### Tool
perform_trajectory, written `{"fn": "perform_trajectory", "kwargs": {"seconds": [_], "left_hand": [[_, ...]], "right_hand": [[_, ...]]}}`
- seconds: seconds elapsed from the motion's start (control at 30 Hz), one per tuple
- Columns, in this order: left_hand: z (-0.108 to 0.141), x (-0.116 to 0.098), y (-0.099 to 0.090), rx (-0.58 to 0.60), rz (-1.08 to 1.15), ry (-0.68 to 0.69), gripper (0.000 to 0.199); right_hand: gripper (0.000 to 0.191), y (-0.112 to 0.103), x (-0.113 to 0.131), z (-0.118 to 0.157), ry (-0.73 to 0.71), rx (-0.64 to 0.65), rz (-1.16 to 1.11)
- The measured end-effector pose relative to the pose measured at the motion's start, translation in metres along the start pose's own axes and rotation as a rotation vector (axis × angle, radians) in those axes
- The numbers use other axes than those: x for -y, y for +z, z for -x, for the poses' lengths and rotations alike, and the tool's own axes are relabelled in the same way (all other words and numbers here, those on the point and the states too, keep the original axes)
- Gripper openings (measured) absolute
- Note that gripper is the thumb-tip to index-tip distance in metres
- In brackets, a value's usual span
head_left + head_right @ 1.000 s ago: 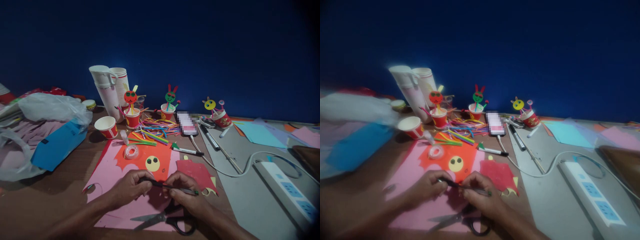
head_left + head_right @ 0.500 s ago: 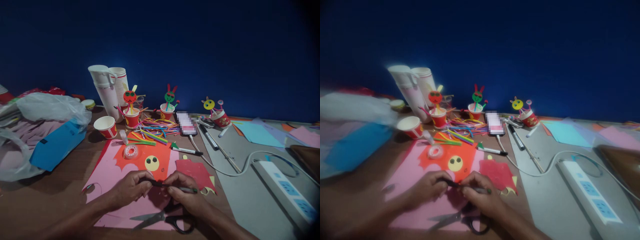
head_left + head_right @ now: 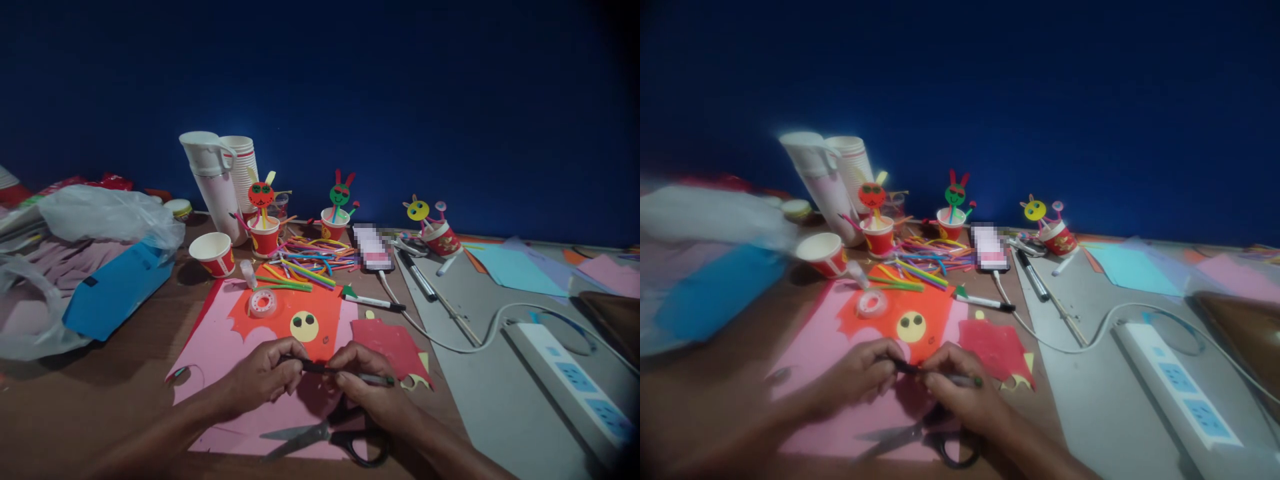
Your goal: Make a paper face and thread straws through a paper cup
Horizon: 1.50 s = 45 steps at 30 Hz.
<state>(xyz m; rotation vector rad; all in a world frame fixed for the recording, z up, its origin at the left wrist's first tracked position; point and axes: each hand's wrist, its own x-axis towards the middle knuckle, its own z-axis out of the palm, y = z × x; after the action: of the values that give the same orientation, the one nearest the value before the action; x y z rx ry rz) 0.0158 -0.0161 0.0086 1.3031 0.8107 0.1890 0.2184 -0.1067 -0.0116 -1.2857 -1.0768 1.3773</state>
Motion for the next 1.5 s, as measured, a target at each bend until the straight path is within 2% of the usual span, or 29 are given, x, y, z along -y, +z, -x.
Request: {"fn": "perform_trajectory", "kwargs": {"seconds": [0.17,0.33,0.83,0.97,1.23,1.5], "left_hand": [[-0.002,0.002,0.000,-0.014,-0.032,-0.014,0.011],[-0.002,0.004,-0.001,-0.036,-0.129,0.034,0.010],[0.005,-0.003,0.004,0.043,-0.227,0.066,0.014],[0.006,-0.003,0.007,0.025,-0.217,0.066,0.013],[0.005,0.001,0.013,-0.041,-0.215,0.098,0.012],[0.010,-0.012,0.019,-0.055,-0.217,0.112,0.011]], "right_hand": [[0.017,0.000,-0.001,0.001,0.008,0.000,-0.021],[0.018,0.002,-0.002,-0.001,0.029,-0.025,-0.032],[0.029,0.008,0.011,0.000,0.019,-0.029,-0.024],[0.029,0.009,0.012,0.000,-0.010,-0.017,-0.035],[0.025,0.006,-0.002,0.002,-0.028,0.015,-0.117],[0.022,0.006,0.008,0.002,-0.108,0.009,-0.152]]}}
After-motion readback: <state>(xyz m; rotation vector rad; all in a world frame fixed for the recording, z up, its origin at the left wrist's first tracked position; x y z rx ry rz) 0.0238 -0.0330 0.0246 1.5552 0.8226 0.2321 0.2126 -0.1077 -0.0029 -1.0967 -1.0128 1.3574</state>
